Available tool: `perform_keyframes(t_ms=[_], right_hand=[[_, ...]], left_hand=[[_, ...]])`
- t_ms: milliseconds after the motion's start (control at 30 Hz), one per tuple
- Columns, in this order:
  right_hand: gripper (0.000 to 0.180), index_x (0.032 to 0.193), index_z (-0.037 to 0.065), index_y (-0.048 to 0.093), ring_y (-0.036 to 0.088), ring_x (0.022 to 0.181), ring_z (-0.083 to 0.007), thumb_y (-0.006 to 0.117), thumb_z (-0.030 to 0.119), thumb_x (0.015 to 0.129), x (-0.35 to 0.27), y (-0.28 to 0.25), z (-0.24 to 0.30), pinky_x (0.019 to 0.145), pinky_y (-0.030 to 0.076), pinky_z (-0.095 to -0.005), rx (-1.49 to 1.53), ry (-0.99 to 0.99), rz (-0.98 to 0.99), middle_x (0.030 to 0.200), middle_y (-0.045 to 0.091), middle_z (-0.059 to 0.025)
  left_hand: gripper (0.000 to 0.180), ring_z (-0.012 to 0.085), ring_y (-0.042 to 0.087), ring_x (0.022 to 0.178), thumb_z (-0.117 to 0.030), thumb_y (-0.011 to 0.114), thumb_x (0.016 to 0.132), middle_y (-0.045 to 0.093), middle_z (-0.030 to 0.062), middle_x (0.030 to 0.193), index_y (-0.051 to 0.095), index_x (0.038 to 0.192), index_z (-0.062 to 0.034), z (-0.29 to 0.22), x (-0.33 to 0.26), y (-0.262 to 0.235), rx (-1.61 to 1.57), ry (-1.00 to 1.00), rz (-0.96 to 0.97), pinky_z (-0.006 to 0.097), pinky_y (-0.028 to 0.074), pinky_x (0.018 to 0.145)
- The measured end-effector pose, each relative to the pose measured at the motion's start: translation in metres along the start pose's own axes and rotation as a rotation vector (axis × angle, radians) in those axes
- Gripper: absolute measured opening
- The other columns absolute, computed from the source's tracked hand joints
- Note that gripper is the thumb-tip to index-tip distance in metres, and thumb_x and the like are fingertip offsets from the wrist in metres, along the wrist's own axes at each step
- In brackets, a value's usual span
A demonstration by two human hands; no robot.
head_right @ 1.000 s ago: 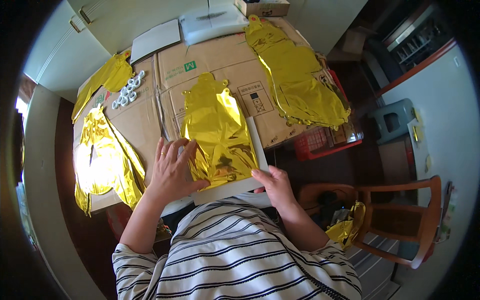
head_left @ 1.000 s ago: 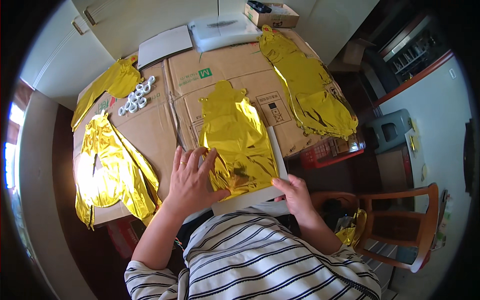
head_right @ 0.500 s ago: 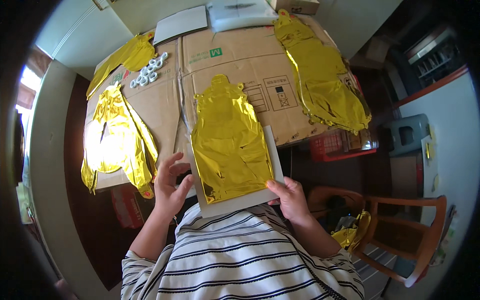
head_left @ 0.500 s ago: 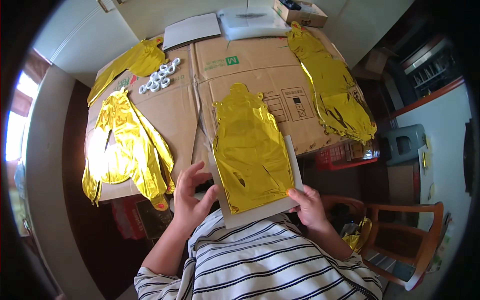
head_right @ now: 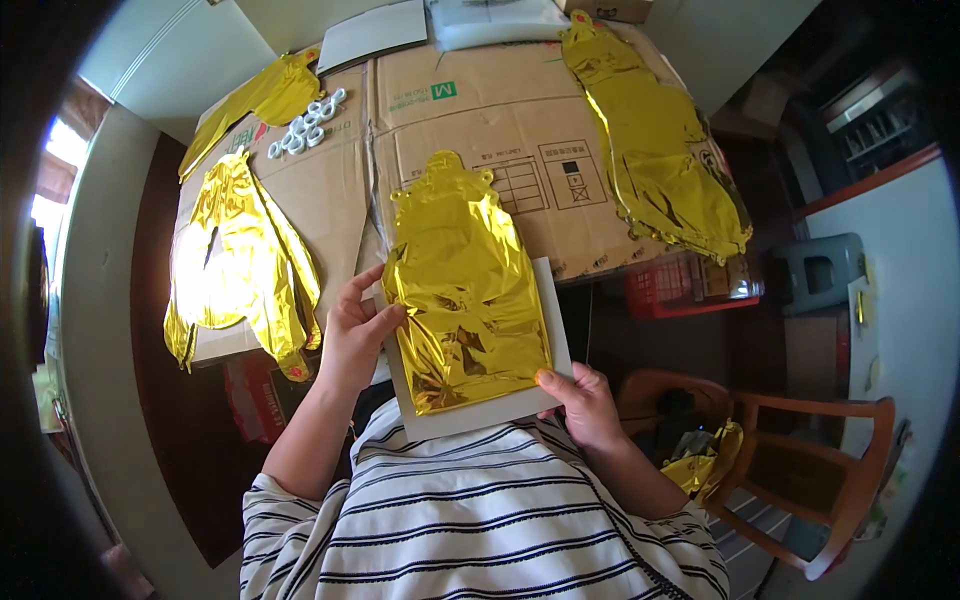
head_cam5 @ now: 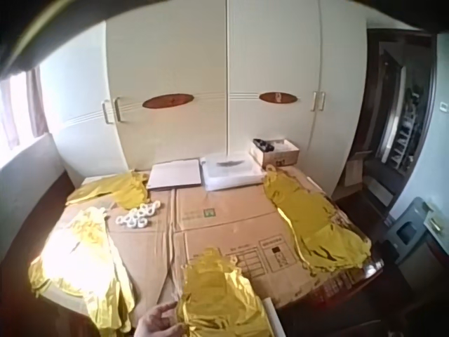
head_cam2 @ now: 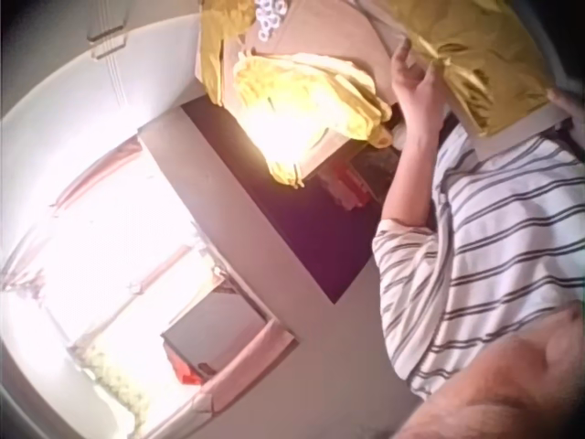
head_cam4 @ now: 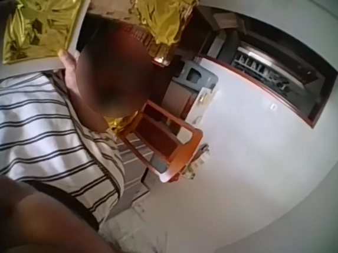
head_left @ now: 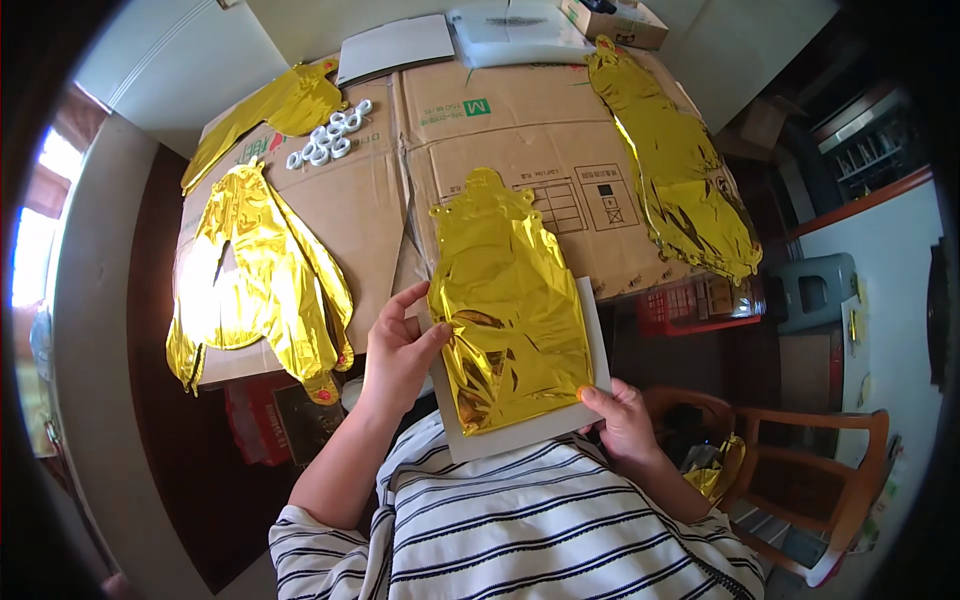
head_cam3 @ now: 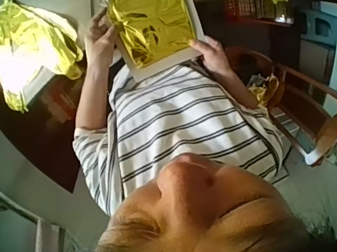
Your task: Folding and flattening gold-colored foil packaging materials on a table.
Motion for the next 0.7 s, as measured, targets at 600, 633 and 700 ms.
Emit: perform_keyframes(t_ms=[600, 633, 700], right_hand=[[0.031, 0.121, 0.0, 0.068, 0.064, 0.095, -0.0066, 0.065, 0.025, 0.102, 0.064, -0.011, 0.054, 0.083, 0.051, -0.0241, -0.104, -0.057, 0.262, 0.102, 0.072, -0.0014], [0.029, 0.119, 0.0, 0.068, 0.064, 0.094, -0.0064, 0.066, 0.023, 0.101, 0.068, -0.007, 0.053, 0.084, 0.051, -0.0239, -0.153, -0.111, 0.234, 0.101, 0.072, -0.0014], [0.024, 0.114, -0.001, 0.07, 0.063, 0.094, -0.006, 0.068, 0.019, 0.1, 0.075, 0.001, 0.049, 0.084, 0.05, -0.0236, -0.253, -0.218, 0.183, 0.099, 0.072, -0.0013]], left_hand=[[0.07, 0.0104, 0.069, 0.084, 0.008, 0.063, 0.093, 0.075, 0.0098, 0.099, 0.032, 0.155, 0.0022, 0.008, -0.026, 0.01, 0.089, 0.004, -0.058, 0.024, 0.054, 0.079], [0.071, 0.0103, 0.069, 0.083, 0.008, 0.062, 0.093, 0.075, 0.0099, 0.099, 0.032, 0.156, 0.0017, 0.01, -0.027, 0.01, 0.082, 0.024, -0.051, 0.023, 0.054, 0.078], [0.072, 0.01, 0.068, 0.081, 0.009, 0.062, 0.092, 0.075, 0.0099, 0.099, 0.031, 0.156, 0.0009, 0.014, -0.031, 0.007, 0.068, 0.066, -0.043, 0.023, 0.054, 0.077]])
Point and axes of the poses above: each hand's wrist, its own x-axis towards the middle knuckle, its own y-axis out of the palm, z = x × y, the point moved 1 cm from there along x, towards the middle knuckle
